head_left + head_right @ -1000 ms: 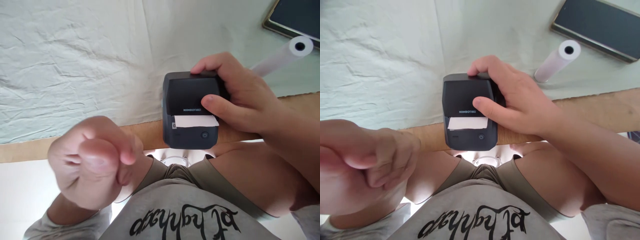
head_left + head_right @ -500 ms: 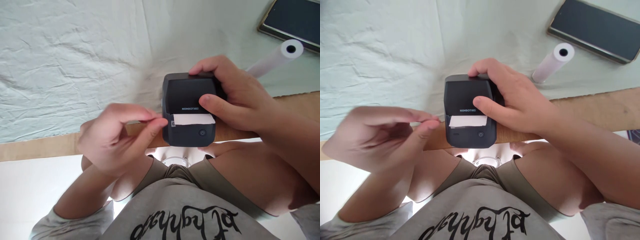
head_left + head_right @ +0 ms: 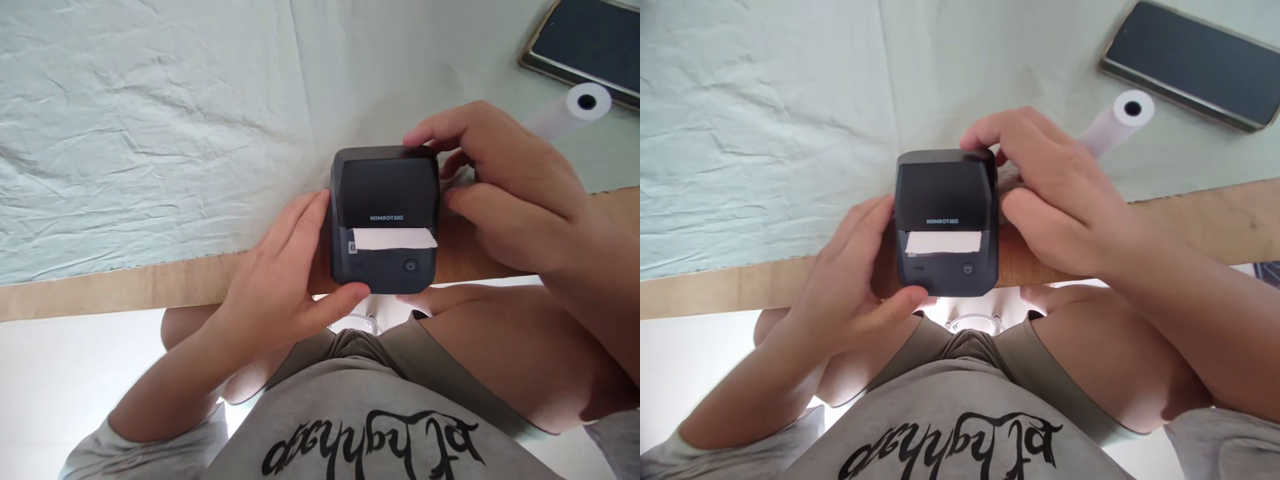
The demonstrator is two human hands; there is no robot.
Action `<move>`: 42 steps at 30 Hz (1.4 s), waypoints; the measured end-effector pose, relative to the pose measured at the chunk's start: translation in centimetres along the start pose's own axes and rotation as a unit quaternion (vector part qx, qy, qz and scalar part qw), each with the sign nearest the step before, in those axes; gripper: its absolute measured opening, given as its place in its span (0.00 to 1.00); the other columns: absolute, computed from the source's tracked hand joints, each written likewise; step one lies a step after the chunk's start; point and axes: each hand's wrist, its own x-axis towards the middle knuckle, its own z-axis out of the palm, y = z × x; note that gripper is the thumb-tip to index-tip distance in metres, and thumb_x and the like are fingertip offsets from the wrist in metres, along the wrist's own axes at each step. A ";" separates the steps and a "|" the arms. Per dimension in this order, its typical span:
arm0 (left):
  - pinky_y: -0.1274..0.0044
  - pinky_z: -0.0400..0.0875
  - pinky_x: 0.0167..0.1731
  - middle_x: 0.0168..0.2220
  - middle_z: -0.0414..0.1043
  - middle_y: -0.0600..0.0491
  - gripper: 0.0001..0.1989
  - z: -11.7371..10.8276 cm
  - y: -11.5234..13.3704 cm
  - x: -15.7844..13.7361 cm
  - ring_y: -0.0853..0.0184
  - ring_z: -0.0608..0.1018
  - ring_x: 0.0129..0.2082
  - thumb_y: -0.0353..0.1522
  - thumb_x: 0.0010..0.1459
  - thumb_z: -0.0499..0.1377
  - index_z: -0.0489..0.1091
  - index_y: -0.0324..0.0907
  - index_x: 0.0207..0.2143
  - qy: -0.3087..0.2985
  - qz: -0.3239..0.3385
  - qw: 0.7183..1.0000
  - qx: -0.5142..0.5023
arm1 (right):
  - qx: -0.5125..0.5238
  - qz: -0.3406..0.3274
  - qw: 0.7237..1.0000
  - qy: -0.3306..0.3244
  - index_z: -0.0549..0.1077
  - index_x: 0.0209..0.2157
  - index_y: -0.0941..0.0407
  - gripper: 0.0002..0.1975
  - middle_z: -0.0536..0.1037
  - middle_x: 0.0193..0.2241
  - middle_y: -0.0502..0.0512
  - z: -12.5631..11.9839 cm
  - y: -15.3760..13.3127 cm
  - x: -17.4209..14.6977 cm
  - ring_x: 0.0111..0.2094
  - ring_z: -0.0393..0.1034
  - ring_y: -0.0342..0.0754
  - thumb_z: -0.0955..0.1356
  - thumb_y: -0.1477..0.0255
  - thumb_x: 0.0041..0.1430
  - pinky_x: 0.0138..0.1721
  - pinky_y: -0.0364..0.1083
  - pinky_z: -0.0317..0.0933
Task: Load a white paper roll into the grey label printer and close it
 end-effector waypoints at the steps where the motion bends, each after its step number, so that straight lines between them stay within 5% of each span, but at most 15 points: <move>1: 0.52 0.84 0.71 0.79 0.71 0.39 0.44 0.1 0.1 -0.2 0.40 0.78 0.76 0.56 0.75 0.67 0.60 0.47 0.82 -0.018 -0.008 1.000 0.006 | -0.004 0.007 1.000 0.007 0.74 0.61 0.50 0.27 0.81 0.59 0.51 0.0 0.0 0.0 0.57 0.79 0.48 0.62 0.78 0.63 0.61 0.61 0.81; 7: 0.48 0.82 0.74 0.79 0.71 0.40 0.53 0.5 -0.2 -1.1 0.39 0.77 0.77 0.63 0.70 0.71 0.56 0.51 0.84 -0.004 -0.025 1.000 -0.010 | -0.001 0.018 1.000 0.010 0.73 0.59 0.45 0.27 0.82 0.58 0.47 -0.1 0.3 0.5 0.45 0.79 0.43 0.63 0.73 0.60 0.50 0.56 0.81; 11: 0.52 0.86 0.70 0.69 0.81 0.52 0.34 -0.2 0.2 -1.4 0.51 0.85 0.70 0.62 0.76 0.66 0.67 0.63 0.76 0.127 -0.055 0.978 -0.153 | -0.007 0.021 1.000 0.009 0.72 0.62 0.45 0.28 0.82 0.60 0.49 0.0 0.8 0.4 0.48 0.81 0.45 0.63 0.73 0.60 0.50 0.56 0.82; 13: 0.54 0.87 0.69 0.66 0.83 0.57 0.24 -0.7 0.8 -1.4 0.55 0.87 0.68 0.59 0.81 0.63 0.70 0.65 0.70 0.126 -0.110 0.969 -0.183 | -0.004 0.022 1.000 0.009 0.72 0.62 0.45 0.29 0.82 0.60 0.49 0.0 1.0 0.3 0.49 0.81 0.46 0.64 0.74 0.60 0.49 0.56 0.83; 20: 0.54 0.90 0.65 0.61 0.87 0.59 0.17 -1.1 1.3 -0.5 0.56 0.89 0.63 0.49 0.78 0.69 0.74 0.62 0.64 0.119 -0.167 0.958 -0.201 | -0.010 0.022 1.000 0.008 0.73 0.64 0.43 0.31 0.82 0.60 0.50 0.4 1.3 0.2 0.47 0.80 0.46 0.64 0.74 0.61 0.49 0.58 0.83; 24: 0.66 0.92 0.37 0.43 0.89 0.65 0.04 -0.7 1.2 -0.3 0.66 0.91 0.36 0.39 0.77 0.73 0.82 0.60 0.50 0.182 -0.135 0.957 -0.184 | -0.010 0.015 1.000 0.006 0.73 0.62 0.44 0.28 0.83 0.59 0.49 0.2 1.2 0.2 0.46 0.80 0.45 0.64 0.73 0.61 0.48 0.55 0.82; 26: 0.72 0.81 0.22 0.31 0.85 0.67 0.06 -0.6 1.3 -0.3 0.71 0.85 0.24 0.37 0.78 0.71 0.84 0.58 0.42 0.198 -0.095 0.964 -0.149 | -0.008 0.011 1.000 0.009 0.73 0.61 0.44 0.28 0.83 0.59 0.49 0.1 1.2 0.2 0.46 0.80 0.44 0.63 0.73 0.61 0.48 0.55 0.82; 28: 0.72 0.72 0.17 0.26 0.81 0.67 0.09 -0.4 1.1 -0.4 0.71 0.82 0.21 0.36 0.78 0.71 0.84 0.57 0.40 0.207 -0.058 0.972 -0.096 | -0.007 0.003 1.000 0.011 0.73 0.61 0.45 0.28 0.83 0.59 0.48 0.1 1.4 0.2 0.46 0.81 0.44 0.64 0.73 0.60 0.49 0.56 0.83; 31: 0.71 0.85 0.27 0.35 0.89 0.65 0.07 -0.1 0.6 -0.4 0.66 0.91 0.32 0.36 0.81 0.66 0.85 0.59 0.50 0.205 -0.038 0.977 -0.041 | -0.007 0.000 1.000 0.004 0.72 0.62 0.44 0.28 0.83 0.59 0.49 0.1 1.6 0.1 0.47 0.81 0.44 0.64 0.72 0.62 0.50 0.56 0.83; 33: 0.63 0.94 0.51 0.57 0.91 0.58 0.15 -0.1 0.2 -0.5 0.59 0.94 0.53 0.38 0.85 0.59 0.81 0.57 0.66 0.150 -0.045 0.987 -0.043 | -0.010 0.004 1.000 0.002 0.72 0.63 0.43 0.28 0.83 0.59 0.50 0.1 1.5 0.1 0.46 0.81 0.45 0.64 0.72 0.63 0.50 0.57 0.83; 36: 0.50 0.82 0.73 0.77 0.76 0.41 0.33 -0.1 -0.3 -0.7 0.43 0.81 0.75 0.51 0.85 0.56 0.65 0.47 0.82 0.018 -0.018 0.999 -0.019 | 0.004 0.005 1.000 0.009 0.73 0.61 0.45 0.25 0.82 0.59 0.51 0.2 1.1 0.1 0.47 0.80 0.45 0.63 0.72 0.63 0.50 0.57 0.83; 39: 0.46 0.77 0.75 0.83 0.63 0.30 0.52 0.3 -0.4 -1.0 0.34 0.75 0.79 0.64 0.80 0.55 0.48 0.40 0.89 -0.040 0.028 0.997 0.052 | 0.007 0.032 0.999 0.009 0.73 0.60 0.47 0.24 0.83 0.55 0.51 0.1 0.4 0.1 0.46 0.79 0.43 0.63 0.71 0.63 0.51 0.55 0.82; 42: 0.51 0.79 0.72 0.82 0.65 0.27 0.58 1.2 -0.3 -1.3 0.35 0.79 0.76 0.68 0.78 0.54 0.43 0.38 0.89 0.001 0.039 0.993 0.112 | -0.048 0.112 0.993 0.004 0.73 0.65 0.44 0.28 0.83 0.53 0.51 0.0 -0.2 0.0 0.47 0.79 0.44 0.62 0.67 0.64 0.53 0.57 0.80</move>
